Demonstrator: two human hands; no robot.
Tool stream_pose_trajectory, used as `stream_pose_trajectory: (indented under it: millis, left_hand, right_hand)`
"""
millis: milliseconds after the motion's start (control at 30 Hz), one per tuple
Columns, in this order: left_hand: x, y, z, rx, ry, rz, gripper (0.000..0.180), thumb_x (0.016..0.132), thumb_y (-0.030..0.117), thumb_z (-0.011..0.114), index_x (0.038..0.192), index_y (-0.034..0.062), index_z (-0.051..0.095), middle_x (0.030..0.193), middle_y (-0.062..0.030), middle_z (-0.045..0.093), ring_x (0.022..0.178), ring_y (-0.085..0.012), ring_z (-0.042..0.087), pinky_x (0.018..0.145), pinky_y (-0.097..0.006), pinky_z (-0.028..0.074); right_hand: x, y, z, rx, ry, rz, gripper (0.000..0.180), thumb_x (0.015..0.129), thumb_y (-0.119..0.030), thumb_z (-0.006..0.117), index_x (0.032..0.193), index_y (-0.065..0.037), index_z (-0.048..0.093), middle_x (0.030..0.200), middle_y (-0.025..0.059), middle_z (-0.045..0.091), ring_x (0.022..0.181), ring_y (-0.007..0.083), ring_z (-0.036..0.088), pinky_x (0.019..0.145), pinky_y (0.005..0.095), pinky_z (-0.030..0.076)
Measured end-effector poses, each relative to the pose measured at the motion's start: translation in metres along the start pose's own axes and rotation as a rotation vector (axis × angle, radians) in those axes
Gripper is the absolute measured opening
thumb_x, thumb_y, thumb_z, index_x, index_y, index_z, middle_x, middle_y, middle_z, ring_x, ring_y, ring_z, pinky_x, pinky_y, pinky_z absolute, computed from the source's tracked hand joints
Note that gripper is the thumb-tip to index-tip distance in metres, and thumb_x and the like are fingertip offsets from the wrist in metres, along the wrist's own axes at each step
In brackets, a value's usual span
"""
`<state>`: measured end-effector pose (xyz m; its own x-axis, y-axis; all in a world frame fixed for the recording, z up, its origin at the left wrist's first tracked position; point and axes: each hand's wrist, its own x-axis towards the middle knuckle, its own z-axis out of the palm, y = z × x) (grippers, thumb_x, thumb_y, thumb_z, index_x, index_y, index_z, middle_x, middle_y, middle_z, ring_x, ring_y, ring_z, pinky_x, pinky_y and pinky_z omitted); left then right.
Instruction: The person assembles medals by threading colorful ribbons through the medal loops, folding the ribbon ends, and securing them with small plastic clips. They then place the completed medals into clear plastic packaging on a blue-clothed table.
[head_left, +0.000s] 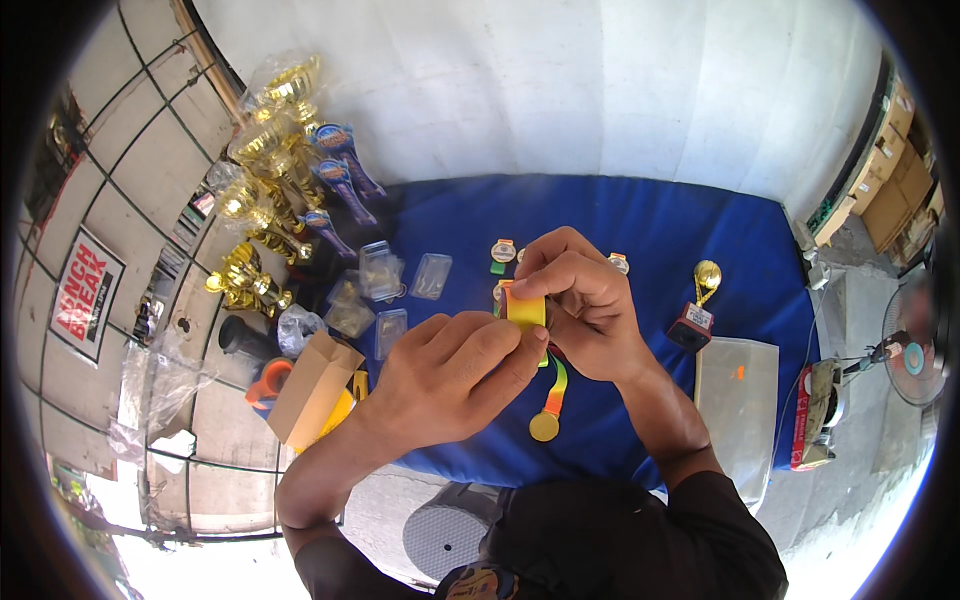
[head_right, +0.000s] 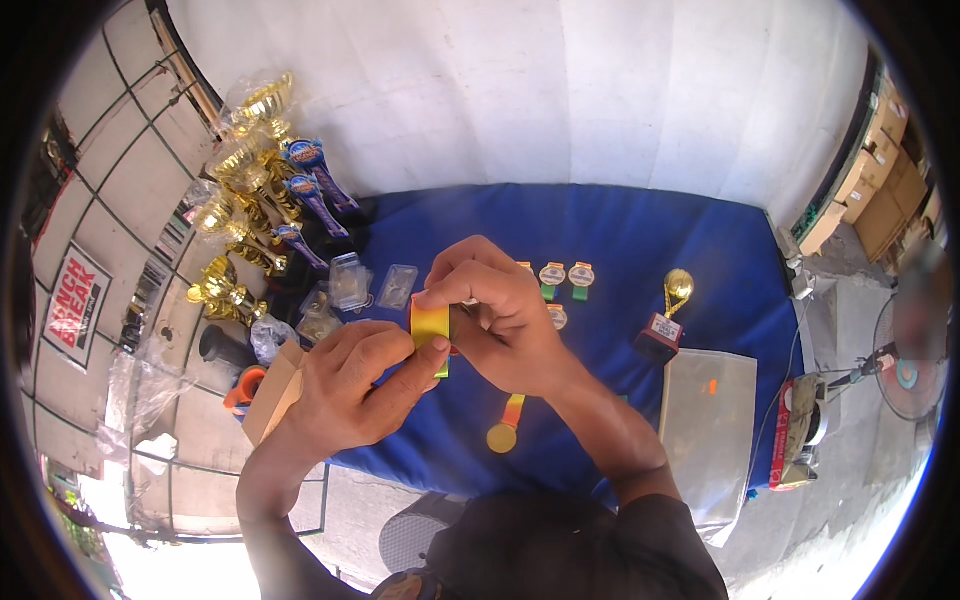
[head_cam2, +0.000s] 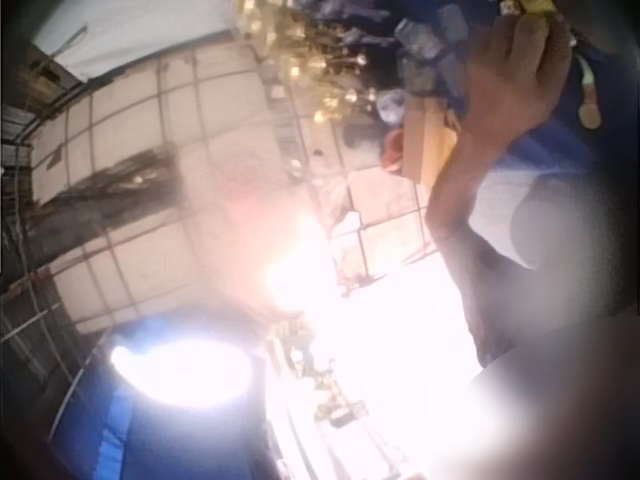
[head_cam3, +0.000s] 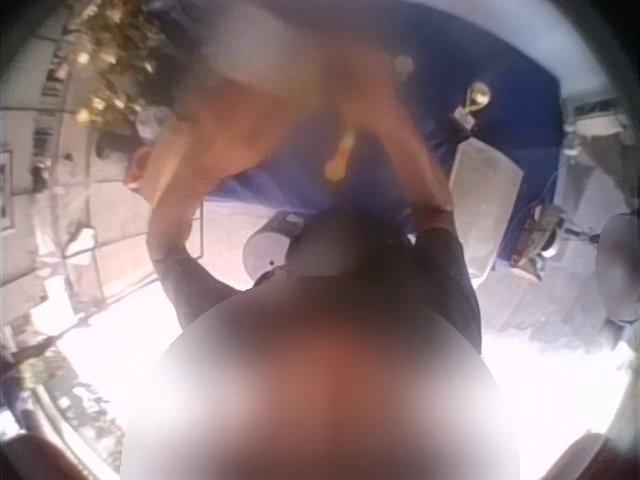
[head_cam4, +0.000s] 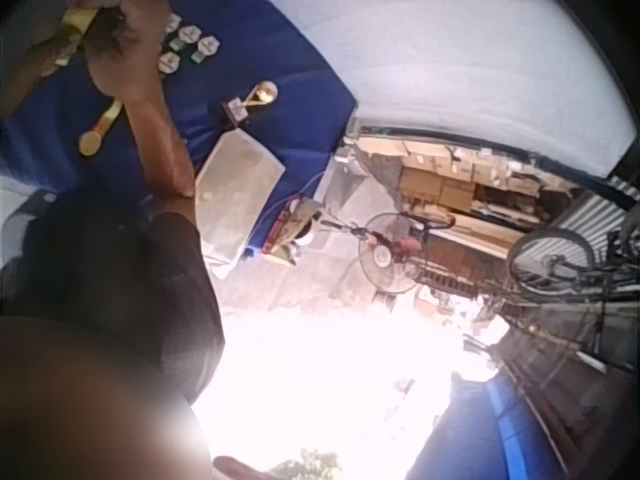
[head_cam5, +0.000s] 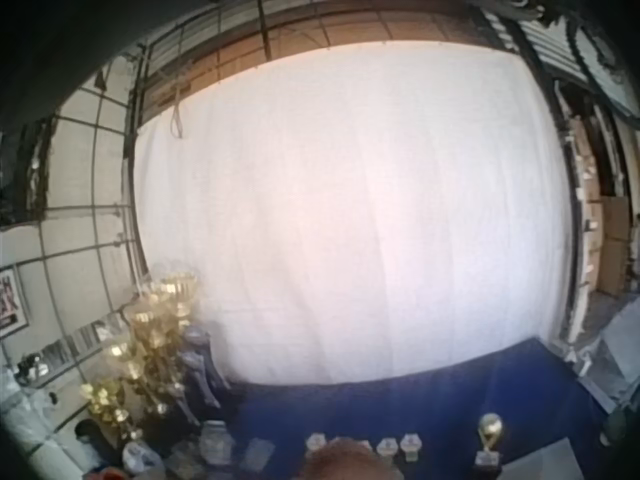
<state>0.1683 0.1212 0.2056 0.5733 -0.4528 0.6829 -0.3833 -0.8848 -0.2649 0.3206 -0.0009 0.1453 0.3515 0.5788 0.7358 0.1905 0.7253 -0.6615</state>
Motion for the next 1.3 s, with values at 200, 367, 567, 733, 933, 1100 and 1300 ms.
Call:
stream_pose_trajectory:
  millis: [200, 367, 567, 733, 933, 1100, 1300]
  left_hand:
    - [-0.015, 0.016, 0.015, -0.47, 0.176, -0.378, 0.028, 0.091, 0.015, 0.075, 0.115, 0.0022, 0.07, 0.106, -0.0067, 0.056, 0.085, -0.0161, 0.063, 0.064, -0.026, 0.053]
    - [-0.018, 0.026, 0.034, -0.99, 0.416, -0.806, 0.048, 0.099, 0.026, 0.071, 0.137, 0.0002, 0.06, 0.12, -0.011, 0.055, 0.093, -0.0131, 0.061, 0.071, -0.026, 0.053]
    - [-0.01, 0.0, 0.029, -0.793, 0.175, -0.584, 0.054, 0.092, 0.02, 0.076, 0.141, 0.003, 0.061, 0.129, -0.0169, 0.058, 0.118, -0.0259, 0.059, 0.093, -0.037, 0.052]
    - [0.0, -0.002, 0.045, -1.21, 0.257, -0.599, 0.035, 0.101, 0.025, 0.066, 0.125, 0.0003, 0.062, 0.129, -0.0184, 0.063, 0.128, -0.0338, 0.058, 0.11, -0.047, 0.042]
    - [0.005, 0.005, 0.068, -1.251, 0.605, -0.572, 0.035, 0.11, 0.043, 0.049, 0.1, 0.0095, 0.051, 0.084, -0.0055, 0.06, 0.102, -0.0222, 0.059, 0.109, -0.048, 0.042]
    - [0.009, 0.004, 0.066, -1.24, 0.713, -0.659, 0.049, 0.105, 0.06, 0.047, 0.092, 0.0133, 0.042, 0.069, 0.0016, 0.044, 0.08, -0.0179, 0.056, 0.1, -0.046, 0.047]
    - [0.009, 0.002, 0.064, -1.544, 0.853, -0.725, 0.049, 0.105, 0.061, 0.047, 0.094, 0.0136, 0.044, 0.067, 0.0023, 0.041, 0.068, -0.0159, 0.05, 0.095, -0.045, 0.049]
  right_hand:
    - [-0.007, -0.004, 0.0, -0.314, 0.059, -0.116, 0.045, 0.08, 0.025, 0.052, 0.111, -0.004, 0.068, 0.112, 0.0118, 0.057, 0.096, 0.0194, 0.067, 0.077, 0.03, 0.055]
    - [-0.007, -0.007, -0.005, -0.566, 0.022, -0.162, 0.046, 0.078, 0.023, 0.051, 0.114, 0.002, 0.068, 0.11, 0.0162, 0.066, 0.097, 0.0225, 0.069, 0.079, 0.031, 0.056]
    - [-0.012, -0.012, -0.008, 0.16, -0.076, 0.148, 0.024, 0.099, 0.004, 0.066, 0.121, 0.003, 0.059, 0.112, 0.008, 0.067, 0.11, 0.014, 0.066, 0.093, 0.032, 0.056]
    - [-0.015, 0.001, 0.008, 0.355, 0.038, 0.227, 0.018, 0.096, 0.007, 0.069, 0.108, -0.001, 0.059, 0.111, 0.0053, 0.067, 0.107, 0.0139, 0.068, 0.09, 0.0305, 0.057]
    - [-0.021, 0.007, 0.021, 0.311, 0.133, 0.26, 0.021, 0.091, 0.012, 0.07, 0.107, 0.0, 0.065, 0.109, 0.004, 0.068, 0.098, 0.0117, 0.069, 0.083, 0.028, 0.057]
    - [-0.019, 0.004, 0.032, 0.251, 0.191, 0.189, 0.023, 0.091, 0.012, 0.07, 0.111, 0.002, 0.067, 0.111, 0.0049, 0.067, 0.105, 0.0117, 0.067, 0.089, 0.0273, 0.055]
    - [-0.017, 0.002, 0.031, 0.454, 0.171, 0.25, 0.019, 0.093, 0.012, 0.068, 0.109, 0.004, 0.064, 0.11, 0.0067, 0.067, 0.107, 0.0121, 0.066, 0.091, 0.0279, 0.055]
